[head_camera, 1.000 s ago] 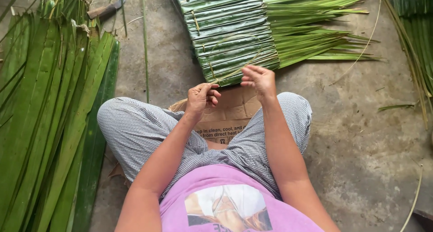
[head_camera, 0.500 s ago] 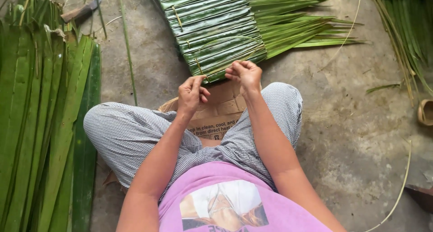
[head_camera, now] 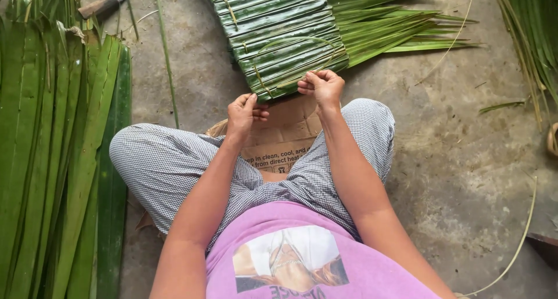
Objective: Weaving palm leaves onto a wooden frame to create thatched panels, including trimming with a knife.
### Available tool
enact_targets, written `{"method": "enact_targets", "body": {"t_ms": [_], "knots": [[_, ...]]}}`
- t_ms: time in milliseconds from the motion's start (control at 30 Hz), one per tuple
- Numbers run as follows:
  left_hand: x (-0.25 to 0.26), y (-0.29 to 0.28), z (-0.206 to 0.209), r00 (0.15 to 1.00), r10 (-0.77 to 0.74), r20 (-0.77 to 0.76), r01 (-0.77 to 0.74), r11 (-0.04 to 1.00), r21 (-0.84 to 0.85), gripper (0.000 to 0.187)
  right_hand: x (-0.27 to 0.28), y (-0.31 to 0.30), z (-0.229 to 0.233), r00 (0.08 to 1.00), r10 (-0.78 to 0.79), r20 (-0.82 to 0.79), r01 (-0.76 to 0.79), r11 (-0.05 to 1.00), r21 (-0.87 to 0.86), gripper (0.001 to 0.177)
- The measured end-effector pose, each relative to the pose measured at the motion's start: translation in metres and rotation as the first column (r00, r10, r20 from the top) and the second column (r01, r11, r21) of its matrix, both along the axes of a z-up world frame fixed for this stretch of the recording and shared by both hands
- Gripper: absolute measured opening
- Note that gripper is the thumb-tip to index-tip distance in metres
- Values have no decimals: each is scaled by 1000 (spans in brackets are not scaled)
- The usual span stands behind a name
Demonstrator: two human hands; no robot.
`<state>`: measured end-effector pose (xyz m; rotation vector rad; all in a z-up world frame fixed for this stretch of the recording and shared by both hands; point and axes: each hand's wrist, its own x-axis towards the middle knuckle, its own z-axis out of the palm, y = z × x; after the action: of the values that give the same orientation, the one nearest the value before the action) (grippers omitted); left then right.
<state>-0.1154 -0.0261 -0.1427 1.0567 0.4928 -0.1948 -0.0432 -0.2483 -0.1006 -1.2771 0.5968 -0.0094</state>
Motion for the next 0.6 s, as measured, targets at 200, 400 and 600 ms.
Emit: {"method": "enact_targets", "body": {"t_ms": [200,400,600], "knots": [[1,0,-8,996,3,94,5,996,-85,22,4,-6,4,1000,-15,25,15,1000,-16,10],[2,-2,-12,990,7,138,0,999,-54,22,-5,21,1,999,50,-18,-51,995,-80,12],[1,-4,-6,988,13,157,-13,1000,-3,23,-6,28,-9,1000,8,-15,-10,996,-92,11]]}}
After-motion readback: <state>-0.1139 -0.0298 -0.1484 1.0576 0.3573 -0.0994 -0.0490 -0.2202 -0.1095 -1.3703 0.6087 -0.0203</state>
